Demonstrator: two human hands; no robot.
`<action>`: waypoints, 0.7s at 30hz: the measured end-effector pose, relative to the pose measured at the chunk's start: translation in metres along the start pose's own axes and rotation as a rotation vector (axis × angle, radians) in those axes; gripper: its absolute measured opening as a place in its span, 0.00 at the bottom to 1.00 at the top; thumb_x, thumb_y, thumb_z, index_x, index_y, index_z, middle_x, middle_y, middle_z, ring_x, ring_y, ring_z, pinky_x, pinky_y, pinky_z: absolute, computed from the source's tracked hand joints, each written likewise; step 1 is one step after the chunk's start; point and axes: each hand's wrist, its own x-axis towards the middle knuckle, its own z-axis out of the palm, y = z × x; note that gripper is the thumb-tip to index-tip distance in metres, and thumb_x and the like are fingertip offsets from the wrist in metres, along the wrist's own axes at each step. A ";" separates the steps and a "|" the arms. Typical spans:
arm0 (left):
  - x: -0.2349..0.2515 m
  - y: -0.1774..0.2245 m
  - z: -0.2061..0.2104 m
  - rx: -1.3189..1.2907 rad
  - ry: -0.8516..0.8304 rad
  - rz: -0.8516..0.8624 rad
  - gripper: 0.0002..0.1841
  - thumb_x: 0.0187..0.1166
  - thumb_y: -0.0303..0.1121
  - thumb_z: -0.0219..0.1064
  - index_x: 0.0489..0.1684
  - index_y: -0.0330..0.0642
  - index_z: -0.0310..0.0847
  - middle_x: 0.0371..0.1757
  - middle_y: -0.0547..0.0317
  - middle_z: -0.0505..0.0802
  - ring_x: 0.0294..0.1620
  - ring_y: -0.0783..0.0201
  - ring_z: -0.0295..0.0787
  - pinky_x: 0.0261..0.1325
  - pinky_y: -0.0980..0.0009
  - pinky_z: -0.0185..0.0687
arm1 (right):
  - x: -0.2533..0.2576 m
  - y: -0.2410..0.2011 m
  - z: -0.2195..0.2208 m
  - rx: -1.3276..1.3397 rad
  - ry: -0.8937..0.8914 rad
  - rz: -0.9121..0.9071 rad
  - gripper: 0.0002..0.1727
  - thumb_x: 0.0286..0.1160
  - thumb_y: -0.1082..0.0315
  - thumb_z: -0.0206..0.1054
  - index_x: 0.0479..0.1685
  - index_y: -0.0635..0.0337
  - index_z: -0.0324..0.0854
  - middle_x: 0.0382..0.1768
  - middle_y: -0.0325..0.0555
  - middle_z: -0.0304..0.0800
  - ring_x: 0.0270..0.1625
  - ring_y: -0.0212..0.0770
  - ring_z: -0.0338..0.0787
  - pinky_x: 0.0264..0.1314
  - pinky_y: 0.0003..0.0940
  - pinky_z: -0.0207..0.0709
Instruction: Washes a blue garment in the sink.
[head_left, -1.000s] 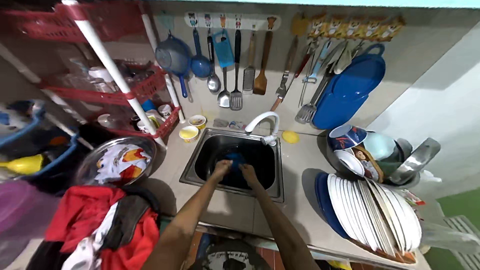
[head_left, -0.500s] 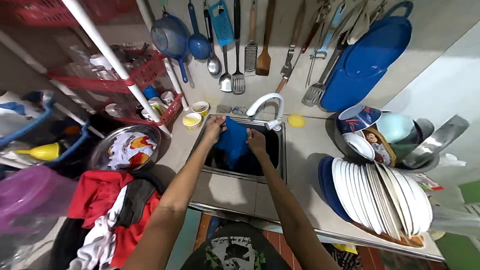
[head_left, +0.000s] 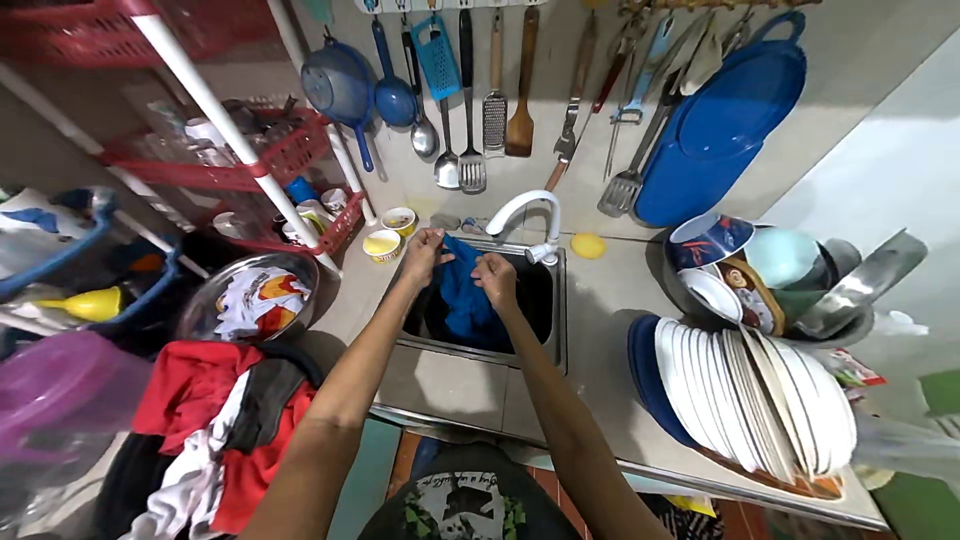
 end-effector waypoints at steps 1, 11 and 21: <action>0.003 0.001 -0.003 0.025 0.032 -0.004 0.12 0.92 0.33 0.52 0.61 0.33 0.69 0.44 0.52 0.83 0.39 0.64 0.87 0.45 0.63 0.89 | 0.003 0.000 -0.003 0.153 0.015 0.095 0.18 0.92 0.66 0.54 0.63 0.76 0.75 0.49 0.64 0.87 0.45 0.49 0.91 0.52 0.44 0.86; 0.040 0.072 -0.080 0.707 0.272 0.172 0.24 0.94 0.37 0.47 0.74 0.21 0.66 0.66 0.24 0.82 0.69 0.37 0.81 0.74 0.43 0.72 | 0.029 -0.009 -0.101 0.736 0.387 0.219 0.15 0.92 0.59 0.44 0.44 0.54 0.73 0.29 0.37 0.78 0.30 0.31 0.80 0.34 0.31 0.78; 0.035 0.178 -0.102 0.927 0.493 0.304 0.25 0.94 0.39 0.48 0.74 0.23 0.67 0.68 0.23 0.81 0.72 0.32 0.79 0.76 0.38 0.68 | 0.052 -0.133 -0.134 0.536 0.240 -0.095 0.13 0.93 0.62 0.46 0.46 0.56 0.74 0.27 0.35 0.78 0.28 0.29 0.81 0.33 0.28 0.79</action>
